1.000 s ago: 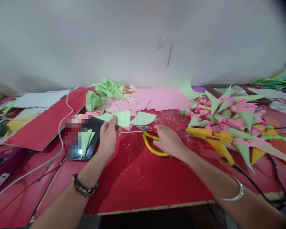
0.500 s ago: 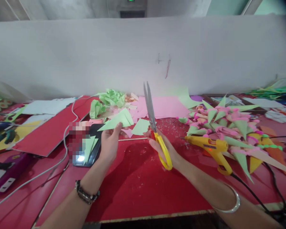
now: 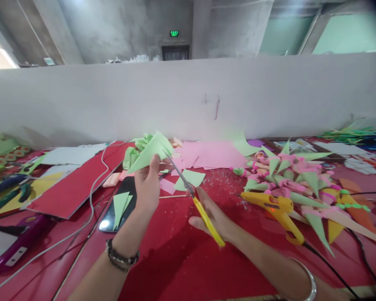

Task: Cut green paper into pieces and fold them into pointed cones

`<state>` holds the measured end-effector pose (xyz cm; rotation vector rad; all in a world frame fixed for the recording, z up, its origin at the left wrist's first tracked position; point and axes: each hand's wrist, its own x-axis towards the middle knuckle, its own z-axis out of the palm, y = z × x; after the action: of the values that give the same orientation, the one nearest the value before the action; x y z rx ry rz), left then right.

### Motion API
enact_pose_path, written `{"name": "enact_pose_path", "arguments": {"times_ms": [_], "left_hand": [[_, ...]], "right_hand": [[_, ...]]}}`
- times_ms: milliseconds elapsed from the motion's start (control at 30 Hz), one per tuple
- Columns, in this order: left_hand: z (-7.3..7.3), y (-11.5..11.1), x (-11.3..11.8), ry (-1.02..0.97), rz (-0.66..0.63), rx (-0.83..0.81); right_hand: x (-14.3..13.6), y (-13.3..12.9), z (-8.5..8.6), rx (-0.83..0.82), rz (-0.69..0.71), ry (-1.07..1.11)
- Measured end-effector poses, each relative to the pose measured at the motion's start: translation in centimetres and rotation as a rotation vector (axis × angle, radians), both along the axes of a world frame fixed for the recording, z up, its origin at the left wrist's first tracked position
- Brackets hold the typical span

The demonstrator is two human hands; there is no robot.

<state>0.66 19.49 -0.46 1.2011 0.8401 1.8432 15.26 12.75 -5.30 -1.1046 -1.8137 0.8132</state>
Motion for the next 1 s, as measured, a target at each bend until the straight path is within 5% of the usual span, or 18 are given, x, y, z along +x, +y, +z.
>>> {"name": "enact_pose_path", "arguments": {"times_ms": [300,667,1000], "left_hand": [[-0.5,-0.3,-0.2,0.433,0.038,-0.065],[0.9,-0.4,0.7,0.459,-0.045,-0.038],[0.3,0.8,1.0,0.416,-0.116,-0.026]], "right_hand": [[0.3,0.4,-0.1,0.023,0.015,0.113],[0.8,0.8,-0.9,-0.030,-0.039,0.174],[1.0,0.9,-1.4,-0.084,-0.024,0.223]]}}
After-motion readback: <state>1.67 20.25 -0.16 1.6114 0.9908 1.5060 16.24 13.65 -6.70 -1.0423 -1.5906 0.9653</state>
